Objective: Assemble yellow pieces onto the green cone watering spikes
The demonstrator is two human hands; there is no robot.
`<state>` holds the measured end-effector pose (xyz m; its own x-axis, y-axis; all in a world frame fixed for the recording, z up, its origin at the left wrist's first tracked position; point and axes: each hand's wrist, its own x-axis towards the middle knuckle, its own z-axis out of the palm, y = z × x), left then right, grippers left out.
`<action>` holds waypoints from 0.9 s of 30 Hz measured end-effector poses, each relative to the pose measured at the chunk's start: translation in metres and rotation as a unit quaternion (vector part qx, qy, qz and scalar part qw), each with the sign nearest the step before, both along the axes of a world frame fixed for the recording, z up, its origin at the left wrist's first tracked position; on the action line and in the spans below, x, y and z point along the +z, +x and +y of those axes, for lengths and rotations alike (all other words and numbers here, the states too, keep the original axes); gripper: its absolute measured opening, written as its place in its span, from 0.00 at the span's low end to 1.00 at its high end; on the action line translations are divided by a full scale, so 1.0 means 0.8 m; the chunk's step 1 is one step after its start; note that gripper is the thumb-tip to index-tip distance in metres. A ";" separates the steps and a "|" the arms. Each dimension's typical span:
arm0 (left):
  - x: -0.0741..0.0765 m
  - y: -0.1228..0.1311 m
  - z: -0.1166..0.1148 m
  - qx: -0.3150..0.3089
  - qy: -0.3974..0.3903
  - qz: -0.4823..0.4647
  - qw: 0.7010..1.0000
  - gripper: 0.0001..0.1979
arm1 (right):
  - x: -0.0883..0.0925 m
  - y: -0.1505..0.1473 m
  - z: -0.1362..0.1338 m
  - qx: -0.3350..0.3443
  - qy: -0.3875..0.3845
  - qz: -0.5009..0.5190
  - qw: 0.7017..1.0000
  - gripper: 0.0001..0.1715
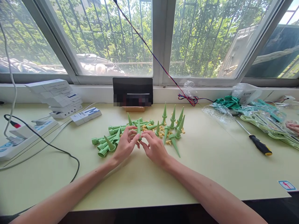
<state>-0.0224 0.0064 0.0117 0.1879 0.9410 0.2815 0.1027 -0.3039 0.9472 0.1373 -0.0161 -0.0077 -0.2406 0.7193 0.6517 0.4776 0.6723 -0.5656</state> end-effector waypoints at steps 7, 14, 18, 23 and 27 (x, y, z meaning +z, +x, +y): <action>0.003 -0.006 0.008 0.026 0.017 -0.001 1.000 0.14 | 0.005 0.013 0.008 -0.089 0.009 -0.025 0.996 0.08; -0.003 -0.003 0.004 0.000 0.025 0.023 0.999 0.18 | 0.002 0.016 0.010 -0.105 -0.073 -0.108 0.986 0.14; -0.002 -0.002 0.002 0.003 0.042 0.016 0.999 0.18 | 0.001 0.009 0.008 -0.051 -0.099 -0.122 0.986 0.15; 0.002 -0.003 0.001 0.023 0.087 0.028 0.996 0.16 | 0.001 0.004 0.007 -0.003 -0.092 -0.178 0.980 0.15; 0.006 -0.004 0.000 0.052 0.117 0.033 0.991 0.12 | 0.001 0.003 0.007 0.011 -0.086 -0.218 0.972 0.20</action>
<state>-0.0252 0.0064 0.0163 0.1185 0.8664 0.4851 0.2052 -0.4994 0.8417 0.1397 -0.0104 -0.0067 -0.4839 0.7998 0.3553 0.6837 0.5989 -0.4170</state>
